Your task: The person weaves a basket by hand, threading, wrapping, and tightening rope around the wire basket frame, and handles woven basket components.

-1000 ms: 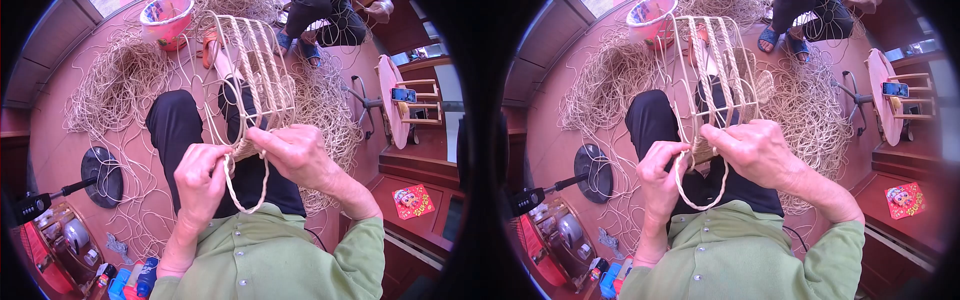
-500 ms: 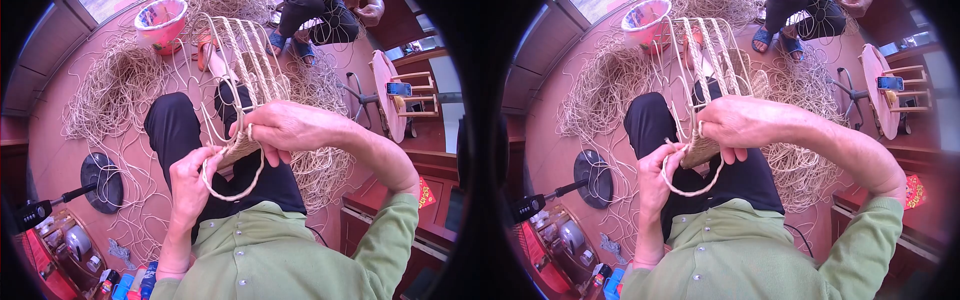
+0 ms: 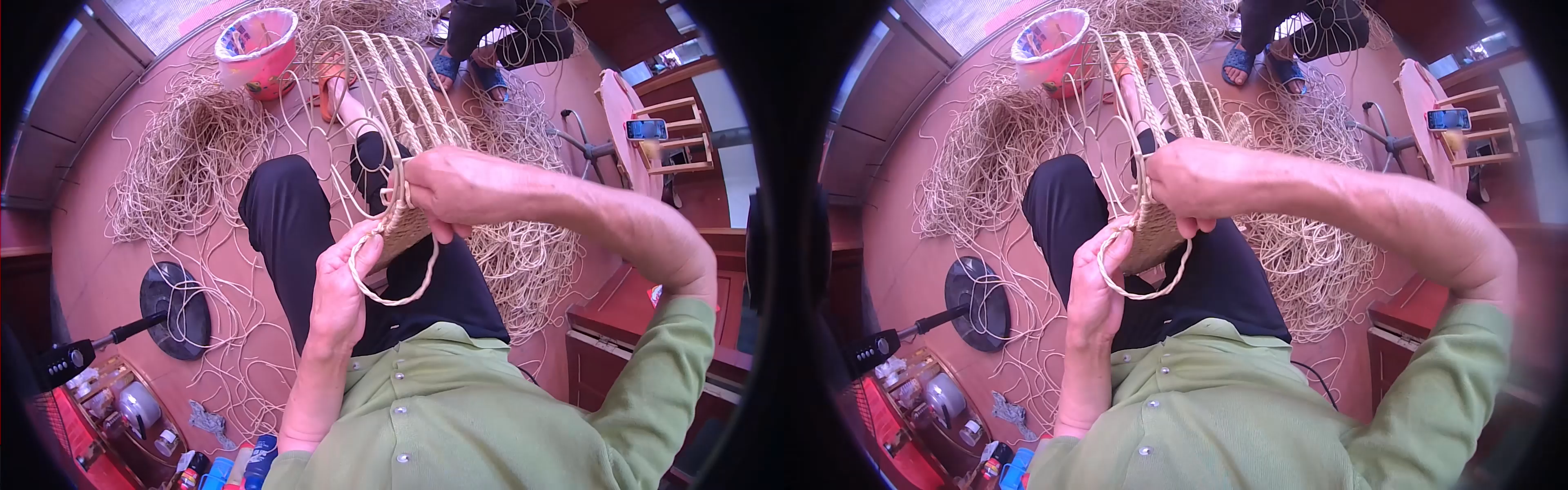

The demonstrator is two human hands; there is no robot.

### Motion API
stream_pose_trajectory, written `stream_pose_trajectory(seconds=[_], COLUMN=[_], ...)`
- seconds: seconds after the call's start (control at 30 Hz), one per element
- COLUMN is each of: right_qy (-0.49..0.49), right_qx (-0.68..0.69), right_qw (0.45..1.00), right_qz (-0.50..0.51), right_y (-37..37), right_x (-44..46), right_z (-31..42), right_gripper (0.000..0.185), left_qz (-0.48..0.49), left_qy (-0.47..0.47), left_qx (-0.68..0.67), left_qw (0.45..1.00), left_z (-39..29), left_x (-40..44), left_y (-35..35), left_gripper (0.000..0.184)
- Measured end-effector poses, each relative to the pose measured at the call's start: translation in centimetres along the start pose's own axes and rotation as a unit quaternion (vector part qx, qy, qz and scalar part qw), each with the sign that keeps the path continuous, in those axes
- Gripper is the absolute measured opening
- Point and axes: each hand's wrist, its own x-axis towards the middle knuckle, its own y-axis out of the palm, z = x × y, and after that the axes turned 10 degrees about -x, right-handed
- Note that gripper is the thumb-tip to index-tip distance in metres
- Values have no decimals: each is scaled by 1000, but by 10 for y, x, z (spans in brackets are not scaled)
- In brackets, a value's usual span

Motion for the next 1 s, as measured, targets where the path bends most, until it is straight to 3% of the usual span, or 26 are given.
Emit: stream_pose_trajectory(seconds=[0.07,0.17,0.3,0.43,0.47,0.57,0.6,0.73,0.83,0.87,0.9,0.97,1.0], right_qy=[16,3,-12,2,13,-46,-8,-7,-33,-28,-70,-153,-133], right_qx=[59,69,136,154,127,-33,-11,-22,-24,-8,-92,-248,-264], right_qw=[996,990,985,986,988,988,996,999,999,997,979,889,890], right_qz=[-60,-126,-109,-67,-89,-140,-86,46,-32,-74,-171,-354,-348], right_y=[8,29,28,20,23,26,16,5,10,15,27,55,61], right_x=[-2,-5,-15,-10,-8,-12,-15,-1,-2,-7,-8,-7,-10], right_z=[-2,-3,-2,-13,-12,-15,-7,-18,-10,-6,-9,-23,-21], right_gripper=[29,31,28,36,40,38,39,35,25,13,10,10,13], left_qz=[-3,-74,-79,-21,-7,25,38,122,104,31,-8,-77,-60], left_qy=[-4,40,217,108,57,39,-5,38,88,46,118,298,330], left_qx=[6,258,336,237,197,184,179,258,262,196,250,458,518], left_qw=[1000,963,913,965,979,982,983,958,955,979,961,834,787], left_z=[-1,4,11,1,-3,-4,-8,-6,-6,-5,-3,-8,-13], left_x=[-1,0,2,7,3,-1,-3,-5,-13,-16,-14,-11,-11], left_y=[1,-7,-6,-9,-7,-15,-16,-23,-21,-20,-24,-19,-14], left_gripper=[35,25,17,23,29,34,40,49,50,49,48,45,47])
